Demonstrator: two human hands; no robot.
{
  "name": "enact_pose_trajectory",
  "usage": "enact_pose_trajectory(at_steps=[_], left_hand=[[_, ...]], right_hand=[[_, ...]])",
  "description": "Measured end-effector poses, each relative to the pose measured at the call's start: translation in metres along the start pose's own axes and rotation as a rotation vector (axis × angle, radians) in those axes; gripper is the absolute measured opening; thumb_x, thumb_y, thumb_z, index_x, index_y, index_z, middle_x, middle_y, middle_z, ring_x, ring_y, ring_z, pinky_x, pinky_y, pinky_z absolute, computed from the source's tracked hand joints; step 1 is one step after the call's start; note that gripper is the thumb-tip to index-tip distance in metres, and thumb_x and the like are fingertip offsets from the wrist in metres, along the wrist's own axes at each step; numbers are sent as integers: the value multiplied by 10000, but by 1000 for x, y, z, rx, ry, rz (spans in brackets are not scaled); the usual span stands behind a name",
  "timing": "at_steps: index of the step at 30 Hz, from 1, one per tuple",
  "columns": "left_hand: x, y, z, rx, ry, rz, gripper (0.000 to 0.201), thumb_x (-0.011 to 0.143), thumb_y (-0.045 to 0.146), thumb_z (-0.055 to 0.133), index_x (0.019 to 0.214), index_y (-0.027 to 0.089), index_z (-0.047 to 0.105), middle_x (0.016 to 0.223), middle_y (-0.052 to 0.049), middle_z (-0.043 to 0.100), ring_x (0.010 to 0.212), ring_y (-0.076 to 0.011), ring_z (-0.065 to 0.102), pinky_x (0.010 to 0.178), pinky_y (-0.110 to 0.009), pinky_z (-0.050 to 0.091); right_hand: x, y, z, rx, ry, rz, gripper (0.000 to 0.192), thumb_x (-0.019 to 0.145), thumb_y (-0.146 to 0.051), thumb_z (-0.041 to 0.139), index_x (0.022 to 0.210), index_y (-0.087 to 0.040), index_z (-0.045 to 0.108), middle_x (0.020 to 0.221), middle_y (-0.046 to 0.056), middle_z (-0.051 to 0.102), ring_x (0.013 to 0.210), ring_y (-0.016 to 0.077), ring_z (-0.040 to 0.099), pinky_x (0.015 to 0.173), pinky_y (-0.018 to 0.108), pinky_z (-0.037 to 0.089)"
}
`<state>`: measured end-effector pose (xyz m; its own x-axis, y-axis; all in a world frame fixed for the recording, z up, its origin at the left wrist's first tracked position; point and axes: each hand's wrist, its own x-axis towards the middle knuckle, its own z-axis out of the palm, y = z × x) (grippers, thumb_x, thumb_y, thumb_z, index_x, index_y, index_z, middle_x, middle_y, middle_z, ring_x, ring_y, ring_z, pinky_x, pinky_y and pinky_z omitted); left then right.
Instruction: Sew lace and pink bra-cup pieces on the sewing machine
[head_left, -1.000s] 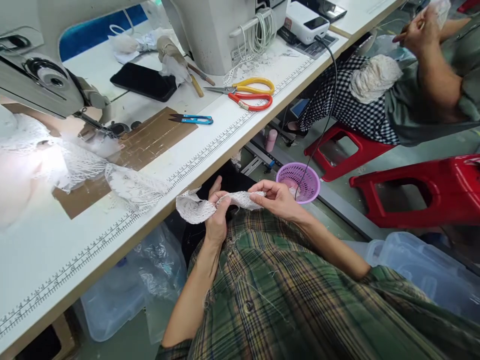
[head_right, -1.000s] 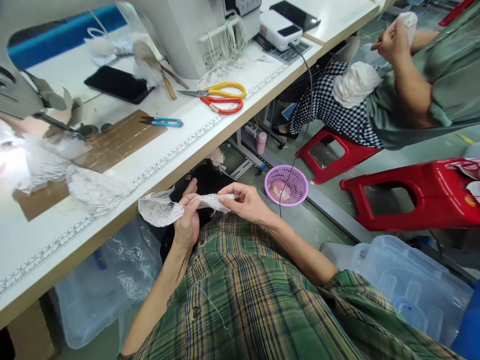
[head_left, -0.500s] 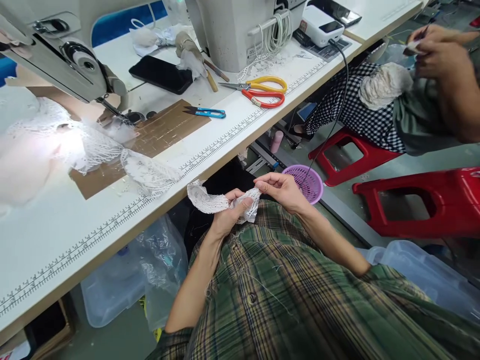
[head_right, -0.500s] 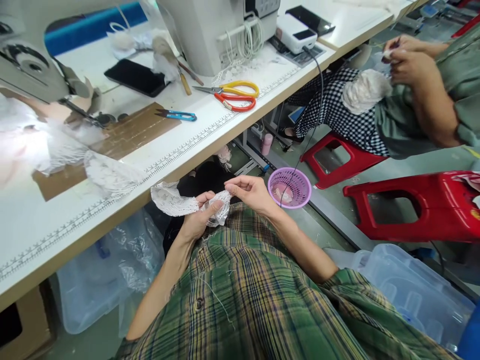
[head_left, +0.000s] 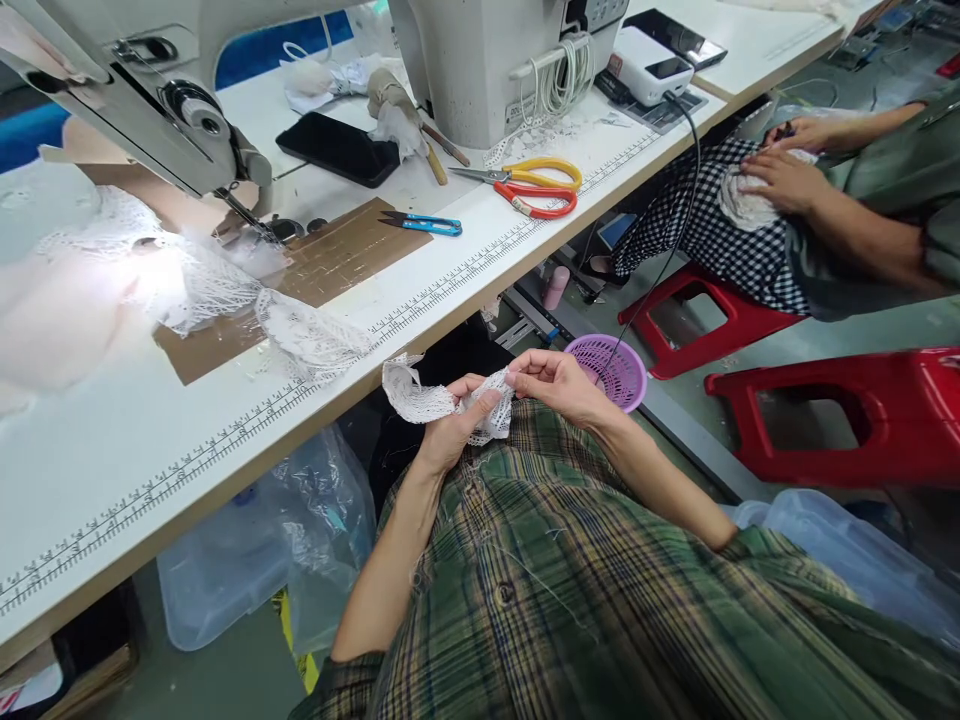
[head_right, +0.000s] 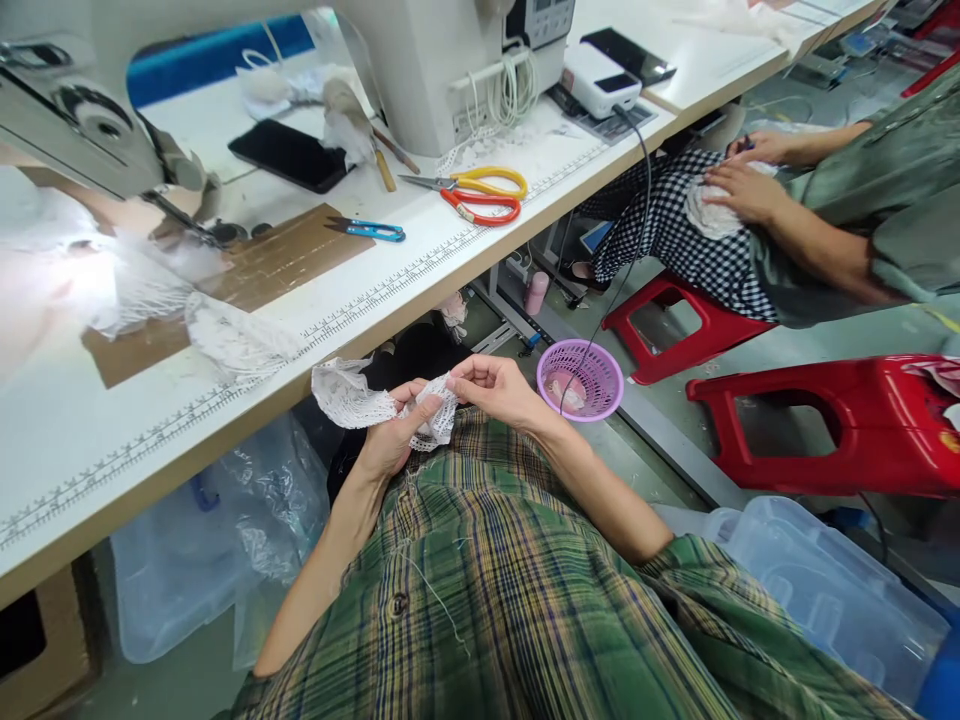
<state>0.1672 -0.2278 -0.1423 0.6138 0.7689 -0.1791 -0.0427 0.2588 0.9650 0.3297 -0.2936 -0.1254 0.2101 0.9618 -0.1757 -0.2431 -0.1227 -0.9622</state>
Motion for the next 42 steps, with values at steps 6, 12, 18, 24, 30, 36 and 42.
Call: enact_pose_trajectory(at_steps=[6, 12, 18, 24, 30, 36, 42], left_hand=[[-4, 6, 4, 0, 48, -55, 293, 661, 436, 828, 742, 184, 704, 640, 4, 593, 552, -107, 485, 531, -233, 413], [-3, 16, 13, 162, 43, 6, 268, 684, 426, 809, 707, 181, 704, 622, -2, 609, 554, -117, 508, 567, -257, 445], [-4, 11, 10, 207, 19, 27, 244, 729, 425, 773, 723, 188, 720, 659, -19, 649, 576, -133, 540, 561, -258, 459], [-3, 8, 10, 144, -19, -28, 258, 715, 433, 774, 727, 177, 741, 681, -34, 669, 578, -139, 546, 568, -263, 443], [-4, 14, 10, 195, -77, -56, 273, 727, 423, 753, 683, 159, 699, 636, -2, 596, 573, -111, 476, 554, -235, 382], [-7, 20, 12, 230, -164, -73, 250, 757, 376, 722, 683, 141, 677, 606, 31, 483, 551, -79, 373, 512, -218, 293], [-7, 20, 11, 225, -207, -103, 271, 749, 398, 722, 695, 136, 679, 596, 34, 465, 533, -73, 357, 495, -216, 271]], right_hand=[[-1, -4, 4, -42, 0, -48, 314, 742, -451, 745, 740, -155, 638, 678, -3, 619, 589, 82, 542, 577, 218, 466], [-8, 8, 7, -219, 38, -158, 256, 848, -381, 600, 710, -166, 598, 620, -14, 546, 583, 88, 471, 536, 211, 382], [-16, 11, -6, -401, 64, -221, 227, 916, -380, 546, 836, -175, 602, 646, -23, 496, 561, 81, 402, 511, 224, 312], [-20, -1, -17, -671, -64, -591, 138, 872, -245, 615, 988, -211, 682, 825, 34, 632, 724, 137, 556, 703, 293, 443], [-15, -3, -19, -925, -137, -802, 117, 913, -198, 542, 922, -181, 658, 812, 42, 649, 704, 136, 558, 664, 288, 417], [-18, -3, -18, -814, -165, -626, 59, 899, -206, 544, 859, -168, 563, 763, 1, 568, 660, 96, 493, 623, 234, 397], [-24, 0, -12, -560, -180, -219, 164, 940, -302, 502, 859, -165, 543, 665, -36, 519, 587, 75, 450, 546, 200, 367]])
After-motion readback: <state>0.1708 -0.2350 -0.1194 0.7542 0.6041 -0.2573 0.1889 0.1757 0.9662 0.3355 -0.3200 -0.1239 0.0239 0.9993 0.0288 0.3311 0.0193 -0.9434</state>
